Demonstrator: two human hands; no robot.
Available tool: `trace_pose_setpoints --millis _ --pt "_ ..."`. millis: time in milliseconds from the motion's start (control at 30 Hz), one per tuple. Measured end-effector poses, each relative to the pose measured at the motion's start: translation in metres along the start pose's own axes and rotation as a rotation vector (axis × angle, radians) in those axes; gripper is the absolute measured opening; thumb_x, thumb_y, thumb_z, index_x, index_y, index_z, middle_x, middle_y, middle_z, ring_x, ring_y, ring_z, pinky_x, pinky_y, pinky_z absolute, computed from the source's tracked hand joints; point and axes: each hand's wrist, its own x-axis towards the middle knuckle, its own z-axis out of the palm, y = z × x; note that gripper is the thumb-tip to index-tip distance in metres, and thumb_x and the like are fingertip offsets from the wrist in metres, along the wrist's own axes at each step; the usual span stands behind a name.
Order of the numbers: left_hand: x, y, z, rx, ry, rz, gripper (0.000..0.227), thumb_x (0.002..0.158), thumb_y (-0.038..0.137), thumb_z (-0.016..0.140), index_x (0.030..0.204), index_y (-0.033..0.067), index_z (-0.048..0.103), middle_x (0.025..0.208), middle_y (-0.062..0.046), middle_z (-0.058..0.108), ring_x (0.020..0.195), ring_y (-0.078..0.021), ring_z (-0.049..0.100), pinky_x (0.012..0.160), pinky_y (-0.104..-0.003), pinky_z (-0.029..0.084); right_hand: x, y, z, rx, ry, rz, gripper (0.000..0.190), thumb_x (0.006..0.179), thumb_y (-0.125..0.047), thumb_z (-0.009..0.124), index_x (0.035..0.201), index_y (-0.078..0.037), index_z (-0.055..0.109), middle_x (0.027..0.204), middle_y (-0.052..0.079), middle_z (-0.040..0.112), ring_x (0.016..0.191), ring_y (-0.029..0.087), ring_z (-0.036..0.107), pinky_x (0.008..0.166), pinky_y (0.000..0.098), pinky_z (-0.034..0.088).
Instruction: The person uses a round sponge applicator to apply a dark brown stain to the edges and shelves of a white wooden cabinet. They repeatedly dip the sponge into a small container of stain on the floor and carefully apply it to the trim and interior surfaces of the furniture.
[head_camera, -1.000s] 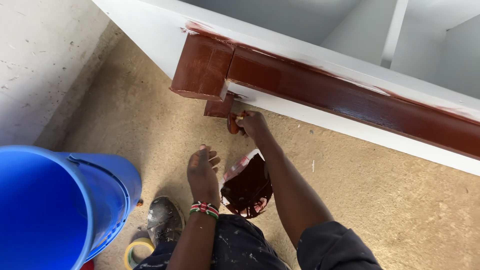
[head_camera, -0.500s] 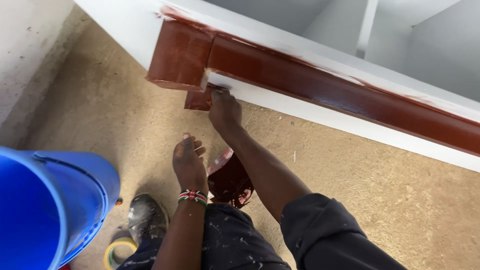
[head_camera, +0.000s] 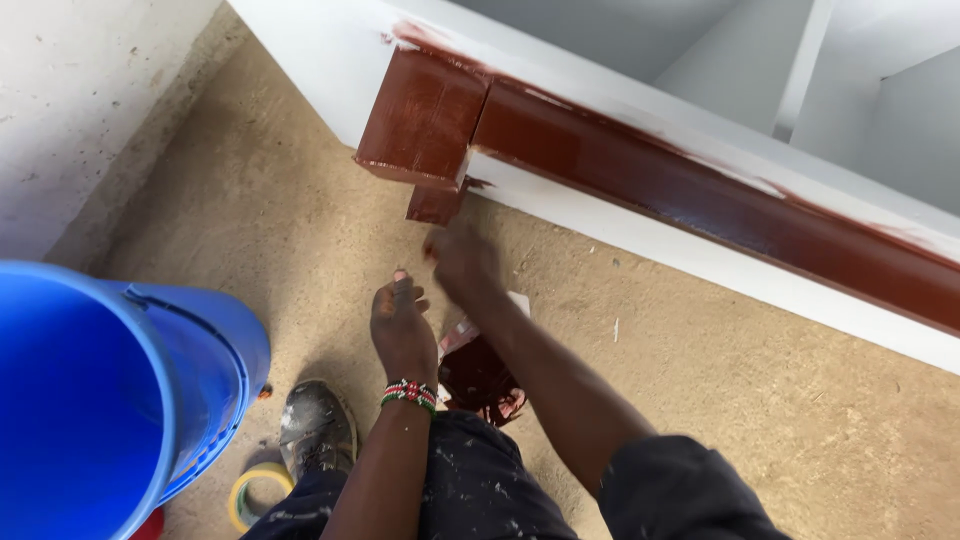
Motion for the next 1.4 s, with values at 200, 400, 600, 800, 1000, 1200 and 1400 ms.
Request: trace_pose_setpoints --millis 200,400,600,800,1000,1200,1400 --pt "0.001 0.001 -0.002 -0.052 0.030 0.063 0.050 0.120 0.054 0.064 0.123 0.0058 0.078 0.110 -0.009 0.073 0.103 -0.0207 0.070 0.099 -0.041 0.054 0.011 0.033 -0.028 -0.021 0.196 -0.102 0.029 0.110 -0.017 0.066 0.134 -0.024 0.079 0.119 0.021 0.078 0.116 0.050 0.083 0.099 0.0644 0.070" --pt "0.026 -0.013 -0.004 0.085 0.058 0.143 0.056 0.124 0.059 0.060 0.116 0.0066 0.077 0.098 -0.014 0.072 0.099 -0.0289 0.071 0.100 -0.047 0.056 0.050 0.003 0.011 -0.165 0.017 -0.109 0.020 0.098 -0.034 0.068 0.108 -0.027 0.084 0.104 0.006 0.087 0.115 0.034 0.090 0.100 0.0552 0.070" --pt "0.021 0.003 -0.014 0.035 0.128 0.078 0.053 0.124 0.059 0.059 0.129 0.0100 0.077 0.112 -0.007 0.078 0.107 -0.0201 0.076 0.101 -0.040 0.056 0.101 0.002 0.016 -0.268 0.193 -0.057 0.007 0.105 -0.027 0.068 0.107 -0.025 0.074 0.098 0.004 0.086 0.095 0.036 0.090 0.081 0.0513 0.070" --pt "0.055 -0.012 -0.022 0.011 0.212 0.041 0.055 0.123 0.065 0.059 0.126 0.0141 0.078 0.103 -0.005 0.076 0.104 -0.0220 0.075 0.103 -0.041 0.057 0.040 -0.026 0.012 -0.294 -0.071 -0.263 0.020 0.107 -0.036 0.068 0.118 -0.025 0.080 0.115 0.012 0.086 0.117 0.041 0.088 0.098 0.0618 0.069" --pt "0.061 -0.013 -0.027 -0.035 0.196 0.019 0.056 0.123 0.062 0.057 0.123 0.0093 0.076 0.101 -0.010 0.073 0.108 -0.0275 0.072 0.107 -0.045 0.055 0.074 -0.048 0.032 -0.447 0.081 -0.207 0.017 0.109 -0.030 0.064 0.121 -0.021 0.075 0.116 0.010 0.085 0.114 0.035 0.089 0.096 0.0569 0.070" --pt "0.070 -0.008 -0.050 -0.039 0.212 0.011 0.063 0.126 0.057 0.051 0.120 -0.0013 0.074 0.109 -0.028 0.074 0.116 -0.0467 0.072 0.111 -0.058 0.052 0.044 -0.069 0.008 -0.440 -0.054 -0.216 0.032 0.112 -0.024 0.066 0.144 -0.023 0.073 0.134 0.010 0.083 0.129 0.035 0.085 0.109 0.0588 0.067" --pt "0.079 -0.006 -0.060 -0.128 0.253 -0.012 0.058 0.122 0.056 0.057 0.130 0.0033 0.079 0.121 -0.024 0.078 0.127 -0.0443 0.074 0.115 -0.053 0.056 0.050 -0.064 0.043 -0.514 -0.179 -0.333 0.027 0.107 -0.043 0.068 0.125 -0.027 0.080 0.129 0.012 0.083 0.129 0.042 0.082 0.106 0.0647 0.066"
